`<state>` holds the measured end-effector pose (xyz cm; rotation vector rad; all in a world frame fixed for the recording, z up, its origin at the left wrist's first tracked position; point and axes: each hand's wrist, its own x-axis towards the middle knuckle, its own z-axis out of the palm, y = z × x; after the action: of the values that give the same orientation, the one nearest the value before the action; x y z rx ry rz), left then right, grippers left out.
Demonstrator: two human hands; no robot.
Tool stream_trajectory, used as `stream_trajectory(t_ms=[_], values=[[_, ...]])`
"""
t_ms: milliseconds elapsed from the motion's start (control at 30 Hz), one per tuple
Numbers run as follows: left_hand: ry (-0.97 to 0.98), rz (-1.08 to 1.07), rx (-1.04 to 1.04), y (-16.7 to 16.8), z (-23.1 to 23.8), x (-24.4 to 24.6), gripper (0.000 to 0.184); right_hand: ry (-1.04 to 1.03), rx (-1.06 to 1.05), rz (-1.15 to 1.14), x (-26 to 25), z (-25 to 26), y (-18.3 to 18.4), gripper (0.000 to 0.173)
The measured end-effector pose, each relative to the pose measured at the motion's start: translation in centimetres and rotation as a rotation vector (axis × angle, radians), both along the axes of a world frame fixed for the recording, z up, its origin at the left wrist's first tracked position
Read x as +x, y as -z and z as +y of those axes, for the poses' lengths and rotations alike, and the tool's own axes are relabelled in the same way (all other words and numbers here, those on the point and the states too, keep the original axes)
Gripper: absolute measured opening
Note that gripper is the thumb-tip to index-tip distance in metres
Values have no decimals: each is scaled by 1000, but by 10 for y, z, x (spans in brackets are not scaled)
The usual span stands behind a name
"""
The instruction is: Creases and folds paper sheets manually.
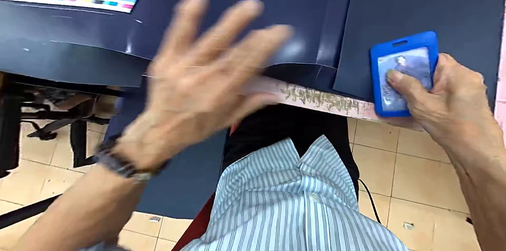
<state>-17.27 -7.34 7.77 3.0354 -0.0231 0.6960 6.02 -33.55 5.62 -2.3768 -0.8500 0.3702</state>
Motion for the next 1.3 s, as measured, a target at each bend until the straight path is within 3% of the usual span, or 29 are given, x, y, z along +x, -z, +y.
stream_trajectory(t_ms=[67,133,367,700,833,933,1100,1300], values=[[-180,81,94,2,42,-37,57,14,-5,-14,2,-1,2,45],[-239,167,92,5,65,-47,50,17,-18,-39,2,-2,3,47],[-110,353,-111,17,101,-4,52,88,-61,-20,-14,19,-1,47],[-174,397,-97,18,104,16,37,-65,26,-97,-54,102,12,43],[-142,350,-129,13,94,-1,36,-131,35,-82,-44,87,14,50],[-123,351,-75,-13,94,-41,31,-153,77,-124,-36,72,20,59],[-218,323,-22,-20,161,-85,28,-155,116,-97,-32,70,28,63],[-140,477,-157,-8,201,-54,46,-147,77,-192,-50,91,22,62]])
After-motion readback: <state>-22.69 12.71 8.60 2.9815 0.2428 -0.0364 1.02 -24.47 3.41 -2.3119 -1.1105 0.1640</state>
